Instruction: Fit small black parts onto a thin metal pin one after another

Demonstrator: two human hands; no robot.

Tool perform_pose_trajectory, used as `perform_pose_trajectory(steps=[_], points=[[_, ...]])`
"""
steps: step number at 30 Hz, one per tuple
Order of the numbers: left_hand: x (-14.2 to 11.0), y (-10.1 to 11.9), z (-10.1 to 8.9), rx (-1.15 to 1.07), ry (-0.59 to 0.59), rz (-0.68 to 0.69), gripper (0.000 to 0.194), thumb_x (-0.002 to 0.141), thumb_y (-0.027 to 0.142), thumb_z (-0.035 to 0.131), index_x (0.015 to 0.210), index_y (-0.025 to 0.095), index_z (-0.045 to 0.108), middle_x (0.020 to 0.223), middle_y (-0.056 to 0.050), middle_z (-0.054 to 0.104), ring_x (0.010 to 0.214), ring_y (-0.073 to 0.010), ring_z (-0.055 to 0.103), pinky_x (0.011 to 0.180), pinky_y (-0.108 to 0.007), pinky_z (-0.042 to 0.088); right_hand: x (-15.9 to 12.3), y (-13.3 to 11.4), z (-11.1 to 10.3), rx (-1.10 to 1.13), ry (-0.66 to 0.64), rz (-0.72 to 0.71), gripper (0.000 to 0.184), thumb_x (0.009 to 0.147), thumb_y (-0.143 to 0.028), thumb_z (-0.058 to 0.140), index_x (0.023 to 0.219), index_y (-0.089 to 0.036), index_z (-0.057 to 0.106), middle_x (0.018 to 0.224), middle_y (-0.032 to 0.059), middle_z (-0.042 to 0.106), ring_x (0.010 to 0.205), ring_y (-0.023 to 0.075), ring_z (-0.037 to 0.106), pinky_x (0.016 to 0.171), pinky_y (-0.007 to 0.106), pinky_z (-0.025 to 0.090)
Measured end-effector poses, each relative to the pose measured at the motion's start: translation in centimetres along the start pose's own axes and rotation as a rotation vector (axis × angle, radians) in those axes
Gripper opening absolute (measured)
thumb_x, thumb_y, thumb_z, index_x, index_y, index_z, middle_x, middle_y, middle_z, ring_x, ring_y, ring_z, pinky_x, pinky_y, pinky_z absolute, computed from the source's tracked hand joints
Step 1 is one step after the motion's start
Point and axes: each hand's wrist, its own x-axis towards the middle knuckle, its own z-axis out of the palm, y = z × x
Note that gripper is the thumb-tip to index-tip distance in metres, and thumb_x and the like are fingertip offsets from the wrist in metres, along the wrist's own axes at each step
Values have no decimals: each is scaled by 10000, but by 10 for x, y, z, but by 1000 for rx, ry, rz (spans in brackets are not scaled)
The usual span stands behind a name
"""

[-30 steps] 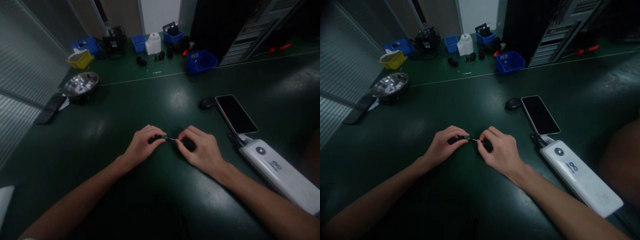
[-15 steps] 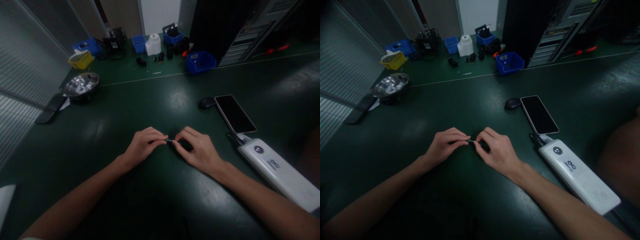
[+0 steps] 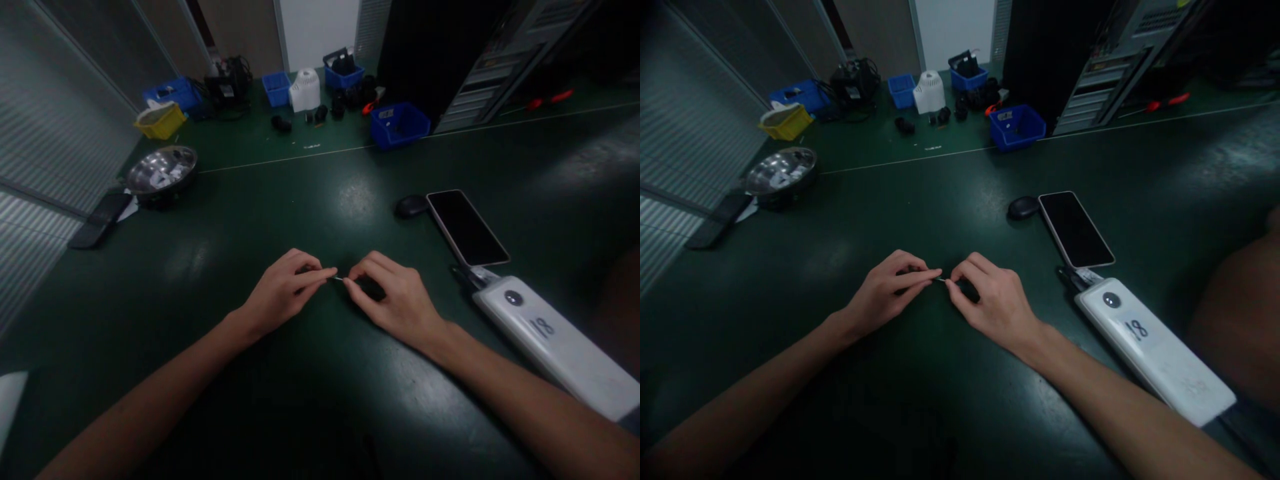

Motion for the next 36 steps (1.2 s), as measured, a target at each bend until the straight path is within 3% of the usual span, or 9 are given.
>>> perform_pose_trajectory(steps=[8, 16, 21, 26, 29, 36], points=[[-3, -16, -9, 156, -100, 67, 514, 986, 67, 489, 1409, 343, 586, 1244, -87, 582, 1129, -219, 545, 911, -393, 519, -1, 2, 2, -181, -87, 5, 237, 1014, -373, 494, 954, -217, 663, 952, 28, 652, 705, 128, 580, 595, 276, 374], [-3, -25, -16, 254, -184, 78, 729, 932, -60, 403, 1500, 392, 466, 1297, -76, 549, 1159, -225, 525, 938, -400, 507, -1, 2, 1, -216, -60, 51, 250, 1013, -392, 492, 972, -220, 669, 967, 32, 663, 706, 136, 584, 570, 284, 336], [1, -27, -18, 95, -153, -35, 630, 996, 114, 517, 1578, 261, 325, 1284, -88, 603, 1149, -213, 549, 1011, -418, 490, -2, 2, 2, -233, -80, 46, 240, 1012, -395, 493, 972, -228, 661, 974, 21, 658, 696, 134, 575, 563, 287, 325], [1, -28, -29, -78, -118, -40, 323, 989, 173, 556, 1303, 220, 616, 1193, -86, 657, 1123, -209, 596, 1003, -403, 509, -2, 2, 2, -228, -70, 48, 231, 1007, -380, 496, 975, -227, 666, 972, 28, 664, 716, 139, 585, 572, 285, 332], [0, -18, -30, -136, -155, -45, 247, 973, 192, 588, 1207, 212, 662, 1151, -88, 669, 1078, -213, 613, 954, -391, 531, -1, 2, 2, -242, -45, 74, 226, 1002, -380, 503, 968, -231, 669, 966, 28, 669, 715, 140, 593, 567, 283, 330], [3, 18, 4, -83, -10, -153, 224, 975, 200, 597, 1194, 196, 645, 1243, -84, 642, 1173, -219, 581, 1006, -406, 516, 0, 4, 3, -295, 66, 173, 218, 994, -397, 541, 925, -235, 670, 953, 18, 678, 707, 145, 608, 574, 291, 337]])
